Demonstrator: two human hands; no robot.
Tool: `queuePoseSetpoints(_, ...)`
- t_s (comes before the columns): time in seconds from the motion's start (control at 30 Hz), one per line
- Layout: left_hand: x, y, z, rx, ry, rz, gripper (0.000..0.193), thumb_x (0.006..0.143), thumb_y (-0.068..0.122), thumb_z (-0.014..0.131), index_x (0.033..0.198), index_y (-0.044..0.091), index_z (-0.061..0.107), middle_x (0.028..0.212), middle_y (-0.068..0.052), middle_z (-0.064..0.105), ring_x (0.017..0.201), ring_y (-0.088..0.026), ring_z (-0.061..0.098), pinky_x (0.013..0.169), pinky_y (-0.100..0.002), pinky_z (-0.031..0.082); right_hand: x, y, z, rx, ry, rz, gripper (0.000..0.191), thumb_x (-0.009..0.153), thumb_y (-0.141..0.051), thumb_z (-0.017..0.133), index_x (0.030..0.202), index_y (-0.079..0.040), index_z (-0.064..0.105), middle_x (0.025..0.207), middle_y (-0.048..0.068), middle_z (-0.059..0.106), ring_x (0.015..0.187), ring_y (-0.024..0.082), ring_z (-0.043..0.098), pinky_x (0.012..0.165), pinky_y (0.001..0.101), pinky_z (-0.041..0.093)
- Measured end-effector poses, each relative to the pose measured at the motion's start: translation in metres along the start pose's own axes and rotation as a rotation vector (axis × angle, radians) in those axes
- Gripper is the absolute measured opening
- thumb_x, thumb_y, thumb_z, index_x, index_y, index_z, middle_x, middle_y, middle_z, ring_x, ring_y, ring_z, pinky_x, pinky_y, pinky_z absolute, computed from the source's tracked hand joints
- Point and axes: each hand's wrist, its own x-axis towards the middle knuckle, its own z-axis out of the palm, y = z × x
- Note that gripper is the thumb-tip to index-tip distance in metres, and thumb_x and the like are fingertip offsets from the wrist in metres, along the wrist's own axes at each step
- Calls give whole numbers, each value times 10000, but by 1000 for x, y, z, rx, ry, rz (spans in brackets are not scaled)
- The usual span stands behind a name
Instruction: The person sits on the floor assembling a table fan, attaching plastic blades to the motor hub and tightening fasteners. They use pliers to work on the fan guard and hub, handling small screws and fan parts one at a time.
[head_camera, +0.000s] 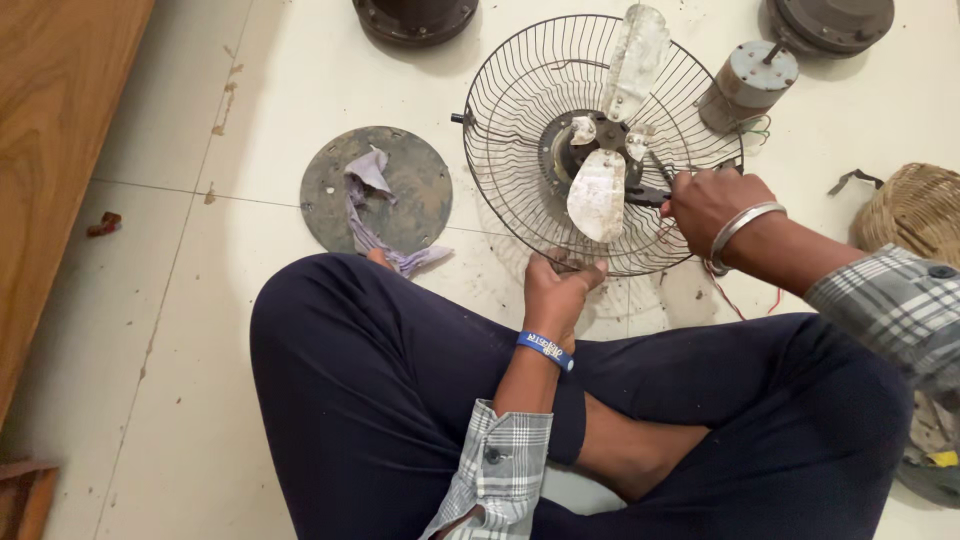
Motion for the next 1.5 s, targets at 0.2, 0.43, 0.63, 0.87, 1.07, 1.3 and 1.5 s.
queuePoseSetpoints(0.2,0,1,-4,-27,-59,45,380,737,-53,768,1096,-67,644,1009,-124,734,880,-189,717,797,-315,570,6,14,-1,-163,54,-136,387,1027,-363,504,1113,-4,618,1007,174,731,927,323,745,753,430,618)
queuePoseSetpoints(0.43,7,1,-9,70,-13,-25,348,744,-21,781,1057,-107,657,939,-152,733,823,-204,700,758,-312,558,20,24,-15,-334,58,-263,417,1058,-410,402,1126,-37,578,1024,150,713,929,278,743,762,393,617)
queuePoseSetpoints(0.63,11,4,-14,53,49,-29,459,727,-2,719,1159,-76,582,843,-83,677,706,-140,613,650,-281,506,33,30,-26,-512,290,-479,402,1033,-449,415,1059,-78,569,921,65,679,877,226,715,728,344,598)
queuePoseSetpoints(0.87,12,7,-14,87,95,-15,505,715,1,643,1204,-112,585,836,-74,638,684,-124,560,603,-275,461,48,36,-33,-573,502,-659,385,947,-464,484,1018,-95,570,897,27,644,880,187,679,750,316,575)
queuePoseSetpoints(1.07,9,8,-13,103,146,4,477,722,12,649,1181,-89,571,856,-74,652,712,-124,601,631,-264,503,61,39,-39,-680,611,-765,364,956,-471,496,1079,-139,580,900,-3,609,935,170,654,798,311,558)
queuePoseSetpoints(1.3,8,9,-10,93,155,15,444,747,2,656,1174,-60,552,855,-83,637,705,-126,585,628,-270,492,46,36,-18,-612,457,-485,361,920,-418,546,1191,-182,578,1080,2,647,1047,156,651,921,381,540)
queuePoseSetpoints(1.5,8,7,-8,63,124,50,383,744,-1,660,1113,-62,575,890,-87,654,722,-130,596,638,-276,504,14,21,12,-366,257,-165,359,999,-377,514,1251,-136,595,1188,49,673,1128,220,650,956,507,512)
